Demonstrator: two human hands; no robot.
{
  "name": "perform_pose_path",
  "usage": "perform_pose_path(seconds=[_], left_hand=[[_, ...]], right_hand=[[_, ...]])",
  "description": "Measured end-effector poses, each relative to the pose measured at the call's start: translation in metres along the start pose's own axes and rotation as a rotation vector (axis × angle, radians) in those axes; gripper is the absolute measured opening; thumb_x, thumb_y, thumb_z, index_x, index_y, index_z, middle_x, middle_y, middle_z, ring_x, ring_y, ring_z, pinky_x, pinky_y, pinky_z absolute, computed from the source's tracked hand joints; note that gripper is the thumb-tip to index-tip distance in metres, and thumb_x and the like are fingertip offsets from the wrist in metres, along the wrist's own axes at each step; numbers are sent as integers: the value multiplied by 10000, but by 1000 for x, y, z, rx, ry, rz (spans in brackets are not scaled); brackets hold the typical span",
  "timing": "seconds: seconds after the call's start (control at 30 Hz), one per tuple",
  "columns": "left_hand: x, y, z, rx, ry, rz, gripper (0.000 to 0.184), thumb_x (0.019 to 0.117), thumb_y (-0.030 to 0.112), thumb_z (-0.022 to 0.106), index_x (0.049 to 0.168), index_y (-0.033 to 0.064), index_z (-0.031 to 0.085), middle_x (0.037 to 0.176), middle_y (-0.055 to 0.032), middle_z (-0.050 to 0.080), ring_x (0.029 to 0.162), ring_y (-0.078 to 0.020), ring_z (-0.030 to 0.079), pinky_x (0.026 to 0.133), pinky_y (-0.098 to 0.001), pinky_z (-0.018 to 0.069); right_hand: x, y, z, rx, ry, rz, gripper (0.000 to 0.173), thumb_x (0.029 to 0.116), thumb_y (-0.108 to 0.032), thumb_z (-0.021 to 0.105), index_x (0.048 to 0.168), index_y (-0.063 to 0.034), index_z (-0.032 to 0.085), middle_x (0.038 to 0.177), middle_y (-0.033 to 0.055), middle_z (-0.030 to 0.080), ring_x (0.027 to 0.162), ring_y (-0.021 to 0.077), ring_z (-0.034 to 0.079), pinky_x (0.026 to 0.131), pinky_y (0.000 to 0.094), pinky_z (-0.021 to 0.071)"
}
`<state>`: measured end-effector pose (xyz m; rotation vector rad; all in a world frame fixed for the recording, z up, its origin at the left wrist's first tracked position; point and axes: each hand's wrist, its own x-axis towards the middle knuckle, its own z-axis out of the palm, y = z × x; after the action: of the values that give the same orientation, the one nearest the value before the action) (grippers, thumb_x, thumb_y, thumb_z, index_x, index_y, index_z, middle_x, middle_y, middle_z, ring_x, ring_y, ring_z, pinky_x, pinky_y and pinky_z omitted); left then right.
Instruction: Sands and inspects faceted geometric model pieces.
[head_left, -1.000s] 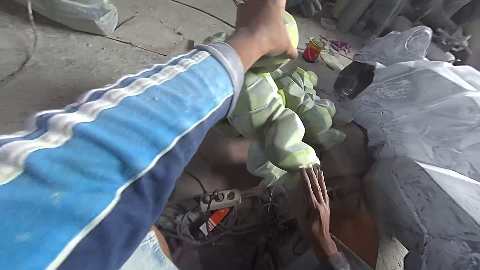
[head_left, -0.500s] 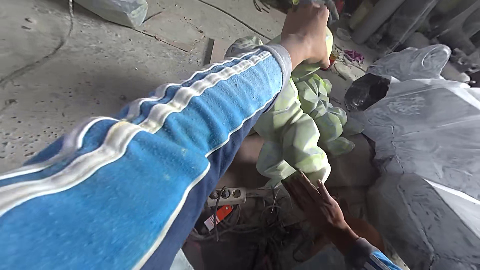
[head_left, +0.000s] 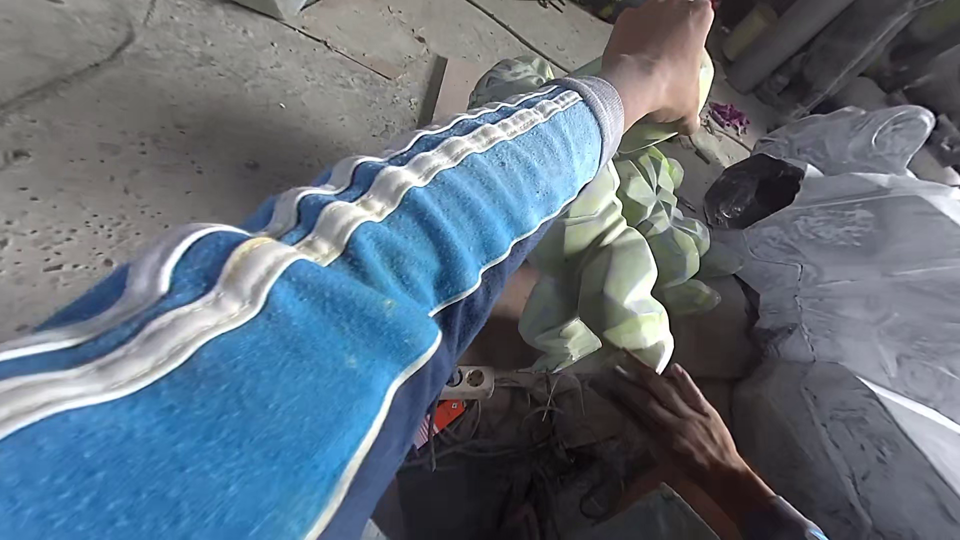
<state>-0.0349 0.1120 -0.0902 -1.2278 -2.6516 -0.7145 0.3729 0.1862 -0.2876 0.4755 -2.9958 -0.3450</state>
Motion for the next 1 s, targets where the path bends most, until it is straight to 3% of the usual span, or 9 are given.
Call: perform_pose_path(seconds=[0.17, 0.3, 0.5, 0.63, 0.73, 0.8, 0.9, 0.97, 1.0], left_hand=[[-3, -2, -2, -33, 29, 3, 870, 586, 606, 851, 1313, 202, 597, 1199, -115, 682, 1143, -333, 644, 897, -616, 510], [-23, -18, -11, -58, 76, -15, 801, 605, 627, 846, 1275, 224, 669, 1157, -104, 710, 1117, -328, 658, 915, -649, 496], [-78, -71, -40, -124, 167, 50, 859, 624, 705, 811, 1291, 194, 635, 1201, -142, 681, 1112, -357, 654, 884, -680, 506], [-116, -119, -49, -123, 256, 184, 995, 604, 789, 788, 1320, 121, 607, 1235, -185, 648, 1123, -313, 639, 963, -569, 504], [-127, -188, -51, -3, 276, 269, 1065, 576, 855, 749, 1378, 183, 559, 1262, -146, 625, 1130, -296, 632, 939, -534, 542], [-155, -181, -70, 29, 144, 151, 1001, 622, 659, 861, 1413, 139, 535, 1304, -198, 598, 1181, -354, 605, 981, -553, 518], [-195, -124, -77, -77, 8, -238, 637, 822, 177, 872, 1354, 25, 558, 1239, -194, 659, 1125, -278, 671, 964, -426, 524], [-208, -138, -72, -213, -21, -282, 537, 891, 136, 796, 1343, -33, 559, 1199, -202, 671, 1089, -238, 685, 957, -383, 542], [-211, -144, -72, -273, -22, -262, 538, 894, 158, 786, 1341, -34, 555, 1195, -192, 676, 1088, -215, 688, 965, -374, 548]], right_hand=[[-15, -8, 31, 635, 271, 351, 604, 1099, -469, 166, 1508, -204, 523, 1575, 14, 487, 1519, 247, 350, 1263, 538, 282], [1, -14, 63, 924, 564, 911, 709, 1066, -611, 269, 1564, -136, 440, 1602, 13, 450, 1482, 142, 402, 1223, 414, 371], [18, -72, 50, 772, 597, 614, 605, 1095, -438, 182, 1517, -167, 521, 1595, 102, 453, 1534, 353, 302, 1263, 631, 232], [39, -68, 59, 987, 785, 1008, 598, 1096, -507, 302, 1377, -75, 606, 1297, 25, 688, 1231, 94, 625, 1052, 349, 533], [45, -108, 41, 904, 711, 760, 542, 1090, -353, 274, 1522, -125, 508, 1601, 104, 440, 1519, 309, 343, 1255, 555, 319], [47, -130, 35, 879, 703, 699, 551, 1098, -354, 239, 1533, -141, 500, 1623, 137, 401, 1546, 369, 266, 1279, 608, 228], [58, -116, 46, 1105, 800, 947, 580, 1117, -428, 248, 1425, -84, 598, 1407, 59, 642, 1361, 164, 553, 1159, 415, 466], [61, -110, 43, 1246, 804, 1079, 536, 1108, -438, 305, 1294, -86, 664, 1150, 30, 736, 1100, 100, 680, 959, 356, 568], [58, -112, 35, 1275, 777, 1018, 529, 1115, -416, 297, 1384, -99, 625, 1273, 25, 706, 1196, 112, 648, 1028, 378, 546]])
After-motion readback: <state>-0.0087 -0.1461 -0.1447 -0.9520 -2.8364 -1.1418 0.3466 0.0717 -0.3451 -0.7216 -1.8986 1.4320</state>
